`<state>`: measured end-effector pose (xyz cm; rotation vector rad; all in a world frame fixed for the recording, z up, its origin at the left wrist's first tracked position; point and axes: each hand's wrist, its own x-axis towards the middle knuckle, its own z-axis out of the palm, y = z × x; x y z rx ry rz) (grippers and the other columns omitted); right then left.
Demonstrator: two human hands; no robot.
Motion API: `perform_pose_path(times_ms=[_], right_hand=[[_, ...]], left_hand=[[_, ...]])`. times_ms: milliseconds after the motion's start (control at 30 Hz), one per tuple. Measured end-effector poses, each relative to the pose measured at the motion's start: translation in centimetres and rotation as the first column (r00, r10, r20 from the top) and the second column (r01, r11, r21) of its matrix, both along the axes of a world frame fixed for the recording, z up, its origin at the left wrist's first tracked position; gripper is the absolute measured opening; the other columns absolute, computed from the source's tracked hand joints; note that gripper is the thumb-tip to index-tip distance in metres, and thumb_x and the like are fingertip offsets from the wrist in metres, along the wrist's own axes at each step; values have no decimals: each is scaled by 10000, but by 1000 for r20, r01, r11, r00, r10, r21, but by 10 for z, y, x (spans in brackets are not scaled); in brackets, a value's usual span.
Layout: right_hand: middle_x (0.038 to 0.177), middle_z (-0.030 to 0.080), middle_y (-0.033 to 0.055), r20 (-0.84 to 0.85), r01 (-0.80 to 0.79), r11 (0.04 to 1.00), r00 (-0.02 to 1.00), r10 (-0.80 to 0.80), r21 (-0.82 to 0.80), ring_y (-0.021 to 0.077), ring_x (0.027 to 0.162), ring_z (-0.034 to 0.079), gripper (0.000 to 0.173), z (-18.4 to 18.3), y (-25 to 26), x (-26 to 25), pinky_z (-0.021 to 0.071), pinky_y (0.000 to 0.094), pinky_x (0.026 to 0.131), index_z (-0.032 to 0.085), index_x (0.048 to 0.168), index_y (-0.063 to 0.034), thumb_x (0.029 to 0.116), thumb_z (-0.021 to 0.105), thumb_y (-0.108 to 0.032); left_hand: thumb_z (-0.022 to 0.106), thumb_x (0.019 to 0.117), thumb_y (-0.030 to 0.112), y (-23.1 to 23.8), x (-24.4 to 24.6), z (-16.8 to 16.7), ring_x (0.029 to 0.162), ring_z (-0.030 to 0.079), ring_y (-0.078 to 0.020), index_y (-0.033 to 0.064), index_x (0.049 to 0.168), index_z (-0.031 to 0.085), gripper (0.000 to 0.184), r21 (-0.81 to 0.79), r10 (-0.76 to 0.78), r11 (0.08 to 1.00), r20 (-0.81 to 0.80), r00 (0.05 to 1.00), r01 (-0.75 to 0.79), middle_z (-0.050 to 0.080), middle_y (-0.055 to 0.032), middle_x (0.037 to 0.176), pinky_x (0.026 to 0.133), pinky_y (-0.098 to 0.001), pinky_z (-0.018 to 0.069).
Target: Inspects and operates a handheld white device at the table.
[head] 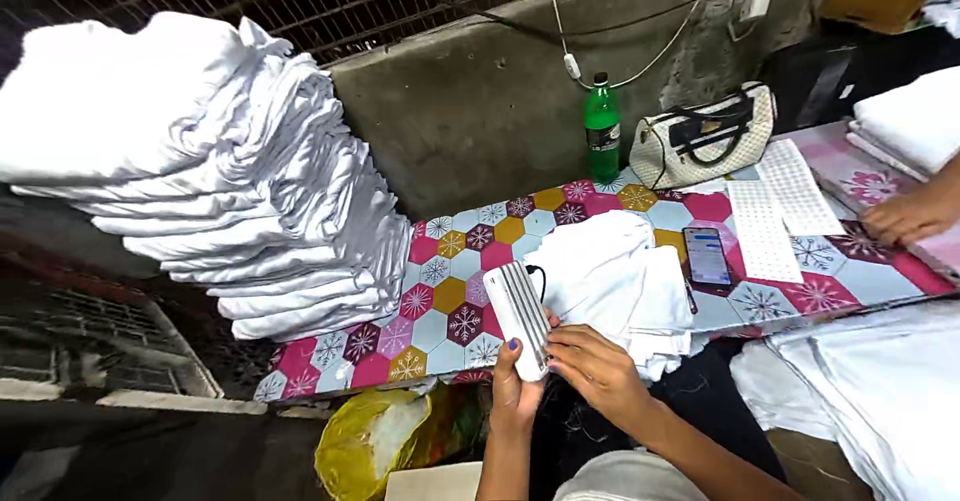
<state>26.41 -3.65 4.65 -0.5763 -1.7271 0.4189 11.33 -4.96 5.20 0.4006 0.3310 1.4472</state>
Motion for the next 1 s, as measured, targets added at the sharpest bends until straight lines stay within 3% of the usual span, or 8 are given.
perform_pose_path(times_ms=[267, 467, 667, 900, 1000], right_hand=[[1096, 748, 95, 10, 29, 999, 1000, -29, -23, 128, 1097, 685, 122, 5, 1, 5, 531, 216, 1003, 770, 1007, -24, 955, 679, -86], [1108, 737, 106, 152, 56, 995, 986, -69, 87, 179, 1098, 684, 146, 5, 0, 8, 540, 256, 999, 753, 1039, -36, 992, 636, -110], [1101, 745, 98, 166, -8, 1000, 986, 5, 17, 168, 1100, 687, 146, 14, 6, 16, 536, 251, 1012, 763, 1009, -29, 975, 666, -133], [1132, 739, 111, 304, 13, 997, 952, -36, 77, 218, 1145, 683, 160, 16, 3, 22, 540, 296, 1025, 752, 1032, -33, 992, 642, -142], [1137, 741, 136, 341, 24, 995, 938, -56, 99, 260, 1154, 690, 169, 20, 0, 28, 546, 352, 1032, 748, 1039, -19, 999, 624, -127]], left_hand=[[896, 719, 319, -2, 6, -5, 1057, 733, -264, 59, 1192, 708, 571, -54, -58, 996, 134, 989, 66, 736, -168, 1159, 896, -391, 608], [902, 706, 342, -4, 9, -5, 1028, 743, -250, 63, 1174, 711, 578, -98, -49, 993, 115, 992, 61, 746, -154, 1128, 874, -381, 619], [912, 686, 355, -5, 11, -7, 973, 755, -241, 72, 1150, 719, 577, -152, -47, 986, 130, 990, 67, 757, -143, 1072, 840, -400, 630], [946, 605, 361, -10, 17, -3, 868, 762, -210, 96, 1092, 709, 602, -270, 41, 962, 26, 999, -33, 763, -106, 962, 754, -391, 647], [910, 665, 390, -10, 22, -1, 869, 761, -174, 144, 1058, 727, 498, -193, 56, 979, -73, 996, -69, 771, -65, 955, 762, -376, 645]])
